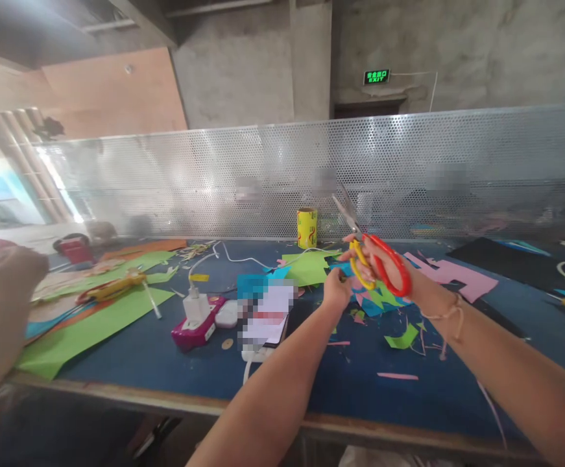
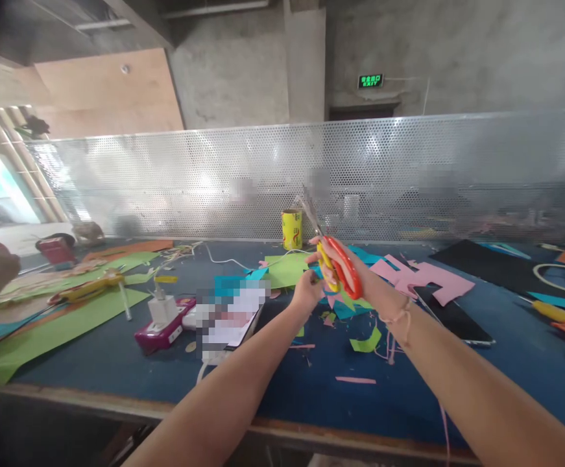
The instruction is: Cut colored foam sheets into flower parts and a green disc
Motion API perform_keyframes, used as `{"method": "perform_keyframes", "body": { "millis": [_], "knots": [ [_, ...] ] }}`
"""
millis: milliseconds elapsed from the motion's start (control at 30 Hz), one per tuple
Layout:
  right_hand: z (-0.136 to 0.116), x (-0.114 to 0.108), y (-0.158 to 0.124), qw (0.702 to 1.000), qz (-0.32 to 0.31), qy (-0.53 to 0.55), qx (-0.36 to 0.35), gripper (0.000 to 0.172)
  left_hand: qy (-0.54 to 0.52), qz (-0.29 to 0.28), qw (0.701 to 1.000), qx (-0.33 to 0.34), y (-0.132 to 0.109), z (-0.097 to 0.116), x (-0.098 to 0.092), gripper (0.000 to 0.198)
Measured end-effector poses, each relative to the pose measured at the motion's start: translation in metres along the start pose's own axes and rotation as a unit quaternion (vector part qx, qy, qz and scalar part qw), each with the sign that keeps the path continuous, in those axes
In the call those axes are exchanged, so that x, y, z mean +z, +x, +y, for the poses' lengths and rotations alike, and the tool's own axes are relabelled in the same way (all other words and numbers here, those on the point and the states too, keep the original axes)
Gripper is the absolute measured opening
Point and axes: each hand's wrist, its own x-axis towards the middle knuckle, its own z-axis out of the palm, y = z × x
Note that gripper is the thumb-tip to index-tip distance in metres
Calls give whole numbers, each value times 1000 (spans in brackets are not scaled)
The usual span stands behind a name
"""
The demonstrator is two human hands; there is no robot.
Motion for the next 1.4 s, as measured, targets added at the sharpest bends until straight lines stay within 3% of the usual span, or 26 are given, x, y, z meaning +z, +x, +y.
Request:
{"method": "perform_keyframes", "body": {
  "millis": [100, 200, 300, 433, 733, 933, 1167, 1400],
  "knots": [
    [19, -28, -20, 996, -50, 65, 42, 38, -14, 40, 999, -3, -1, 1, -3, 8],
    [40, -39, -39, 985, -83, 117, 91, 37, -59, 60, 996, -6, -4, 4, -7, 6],
    [50, -37, -50, 994, -99, 22, 37, 33, -136, 57, 989, -25, -8, 9, -9, 7],
    [48, -29, -53, 983, -130, -127, -24, 30, -186, 65, 979, -50, -8, 14, -10, 11],
    [43, -14, -55, 969, -87, -224, -51, 33, -282, 56, 952, -101, -8, 26, -10, 15],
    [39, -13, -57, 966, -66, -244, -50, 32, -269, 38, 958, -86, -7, 25, -11, 18],
    [36, -11, -58, 964, -52, -256, -40, 36, -227, 67, 968, -82, -5, 22, -14, 20],
    [37, -13, -57, 962, -37, -265, -49, 38, -227, 58, 968, -90, -10, 28, -15, 17]
  ]
}}
